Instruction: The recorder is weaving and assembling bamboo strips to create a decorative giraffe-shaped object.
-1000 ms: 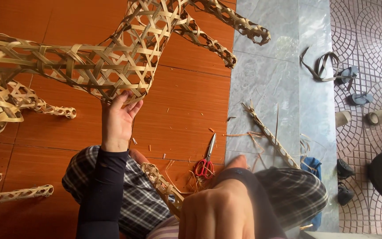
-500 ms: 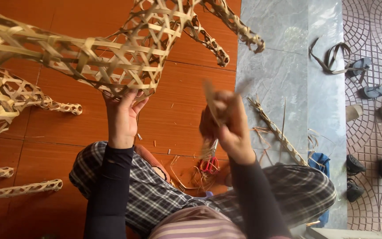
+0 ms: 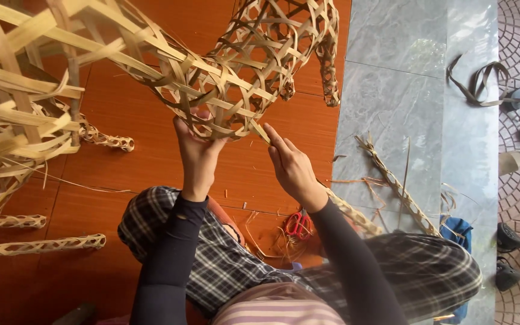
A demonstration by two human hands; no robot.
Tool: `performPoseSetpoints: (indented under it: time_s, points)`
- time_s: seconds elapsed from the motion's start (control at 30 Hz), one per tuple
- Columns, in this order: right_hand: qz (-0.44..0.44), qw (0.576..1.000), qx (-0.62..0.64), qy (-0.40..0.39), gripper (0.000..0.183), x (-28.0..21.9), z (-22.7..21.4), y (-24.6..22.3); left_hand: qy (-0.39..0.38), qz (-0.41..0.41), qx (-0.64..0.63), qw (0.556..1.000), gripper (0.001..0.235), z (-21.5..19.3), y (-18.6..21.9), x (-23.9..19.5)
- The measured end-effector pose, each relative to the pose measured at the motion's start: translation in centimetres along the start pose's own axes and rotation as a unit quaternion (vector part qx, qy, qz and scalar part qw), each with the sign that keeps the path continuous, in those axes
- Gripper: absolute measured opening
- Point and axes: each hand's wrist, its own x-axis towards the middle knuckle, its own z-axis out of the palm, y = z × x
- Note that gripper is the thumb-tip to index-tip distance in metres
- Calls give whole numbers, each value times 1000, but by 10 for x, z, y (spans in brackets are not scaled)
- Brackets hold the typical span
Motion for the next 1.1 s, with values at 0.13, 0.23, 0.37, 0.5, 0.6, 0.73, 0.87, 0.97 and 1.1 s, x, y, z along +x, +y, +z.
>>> performPoseSetpoints:
  time_s: [0.13,0.23,0.37,0.5,0.6,0.73,0.87,0.97,1.1]
  points:
    - [30,999,20,-1,42,-1,8,7,4,-12,16,1000,63,-3,-1,-1]
    - [-4,999,36,32,32,-1,10,8,-3,8,46,999,63,-3,-1,1]
    - [5,998,-5,57,19,9,6,-3,-42,53,121,990,66,-15,-38,-6]
    - [-27,998,-22,53,12,16,18,15,-34,76,239,967,66,-7,-56,-9]
    - [38,998,3,47,13,17,29,32,17,131,350,927,68,9,-47,-8]
    - [88,982,162,40,27,13,46,63,37,55,341,938,64,3,-74,-6]
    - [139,927,346,23,21,1,61,97,14,22,337,941,63,5,-92,-9]
    - [210,909,359,20,15,-10,68,111,4,79,409,909,78,-6,-115,-12]
    - [203,911,357,26,14,-10,64,100,5,83,469,880,86,2,-103,-10]
